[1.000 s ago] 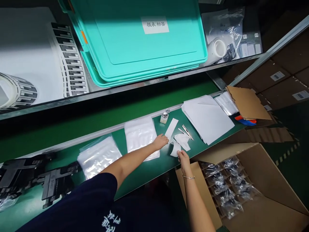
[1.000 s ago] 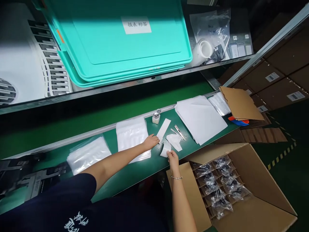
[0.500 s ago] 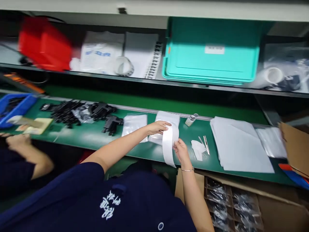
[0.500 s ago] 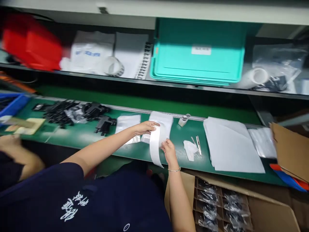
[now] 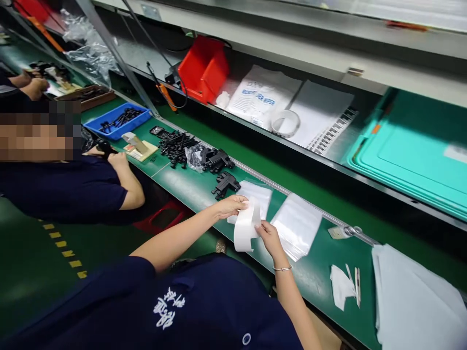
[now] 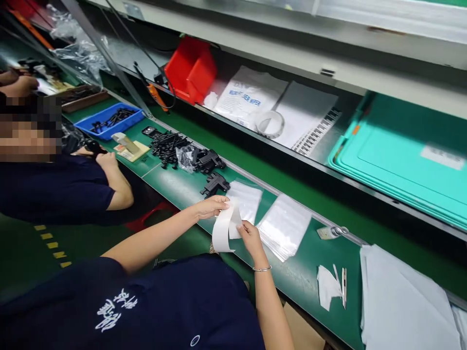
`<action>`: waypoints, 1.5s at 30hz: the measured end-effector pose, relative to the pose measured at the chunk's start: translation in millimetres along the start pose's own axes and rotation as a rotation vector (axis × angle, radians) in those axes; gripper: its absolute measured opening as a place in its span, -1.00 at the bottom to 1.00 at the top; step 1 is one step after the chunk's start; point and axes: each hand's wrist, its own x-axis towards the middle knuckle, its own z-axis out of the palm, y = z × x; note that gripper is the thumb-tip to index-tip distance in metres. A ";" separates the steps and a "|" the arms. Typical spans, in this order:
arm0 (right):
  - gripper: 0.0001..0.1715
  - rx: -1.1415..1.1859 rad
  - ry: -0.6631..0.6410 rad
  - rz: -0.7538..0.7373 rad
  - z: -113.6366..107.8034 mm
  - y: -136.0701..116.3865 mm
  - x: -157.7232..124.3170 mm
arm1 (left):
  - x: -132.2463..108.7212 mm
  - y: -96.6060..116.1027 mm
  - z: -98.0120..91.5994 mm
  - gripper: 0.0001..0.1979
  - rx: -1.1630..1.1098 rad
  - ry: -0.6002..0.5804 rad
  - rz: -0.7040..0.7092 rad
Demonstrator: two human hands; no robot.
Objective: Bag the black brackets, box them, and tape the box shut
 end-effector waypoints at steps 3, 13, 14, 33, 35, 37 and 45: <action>-0.42 0.025 -0.082 0.049 30.0 -2.6 34.1 | -9.5 19.5 -40.8 -0.61 -0.061 0.154 0.092; -0.19 0.108 -0.317 0.145 75.7 -21.2 74.5 | -31.8 45.0 -111.4 -0.69 -0.140 0.513 0.164; -0.23 0.094 -0.336 0.180 77.8 -21.6 74.6 | -31.9 42.1 -112.9 -0.72 -0.135 0.552 0.142; -0.18 -0.185 -0.646 0.133 113.8 15.6 54.6 | -145.1 -76.7 -88.9 -0.87 0.096 0.910 0.093; -0.36 -0.209 -0.690 0.150 144.2 21.5 47.5 | -159.2 -88.4 -79.9 -0.91 0.187 0.940 0.173; -0.57 -0.219 -0.718 0.199 171.3 32.5 39.1 | -172.6 -101.9 -76.0 -0.94 0.271 0.972 0.233; -0.59 -0.274 -0.642 0.483 243.6 94.1 58.2 | -201.1 -181.3 -155.7 -0.60 0.304 1.031 0.137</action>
